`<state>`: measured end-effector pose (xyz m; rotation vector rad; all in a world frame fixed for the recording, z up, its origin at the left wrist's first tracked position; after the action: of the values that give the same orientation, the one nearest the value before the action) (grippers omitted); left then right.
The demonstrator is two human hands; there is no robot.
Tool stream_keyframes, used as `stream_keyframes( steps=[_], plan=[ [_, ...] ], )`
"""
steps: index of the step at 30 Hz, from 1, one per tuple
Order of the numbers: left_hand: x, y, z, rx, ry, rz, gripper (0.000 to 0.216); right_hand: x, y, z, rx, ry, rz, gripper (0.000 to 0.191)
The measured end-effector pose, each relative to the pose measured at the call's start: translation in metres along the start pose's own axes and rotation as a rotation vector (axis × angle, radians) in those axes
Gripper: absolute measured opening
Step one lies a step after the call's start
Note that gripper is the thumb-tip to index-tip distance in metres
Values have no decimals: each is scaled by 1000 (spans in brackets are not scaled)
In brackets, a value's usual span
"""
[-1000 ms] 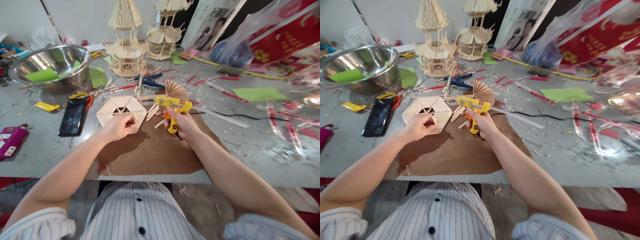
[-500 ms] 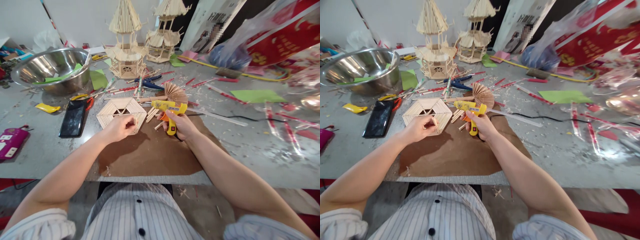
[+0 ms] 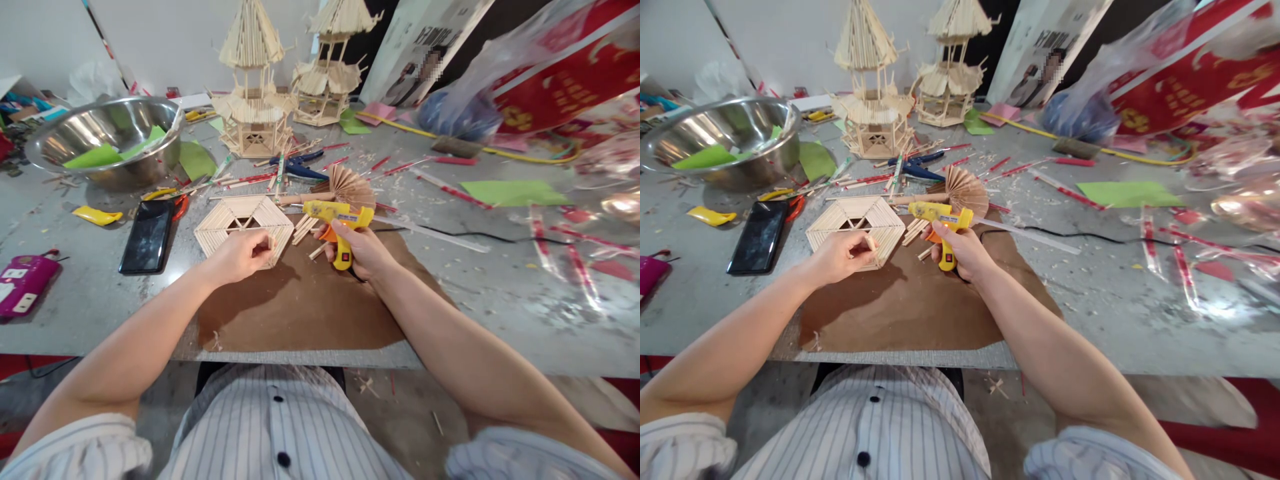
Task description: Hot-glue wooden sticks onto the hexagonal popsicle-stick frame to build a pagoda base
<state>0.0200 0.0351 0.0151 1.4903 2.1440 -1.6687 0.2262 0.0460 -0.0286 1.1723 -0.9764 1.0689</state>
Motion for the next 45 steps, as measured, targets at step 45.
stream_keyframes(
  steps=[45],
  plan=[
    [0,0,-1,13,-12,22,6,1,0,1,-8,-8,31,40]
  ],
)
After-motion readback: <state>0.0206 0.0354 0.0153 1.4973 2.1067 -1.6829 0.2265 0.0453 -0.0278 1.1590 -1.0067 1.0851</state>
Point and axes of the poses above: each hand's wrist, its own z-axis away from the middle knuckle, its own y-axis out of the palm, x = y × z, the point moved 4 cm from there along -z, towards the middle knuckle, and after that the axes turned 9 degrees about -x, right-handed, at the moved point
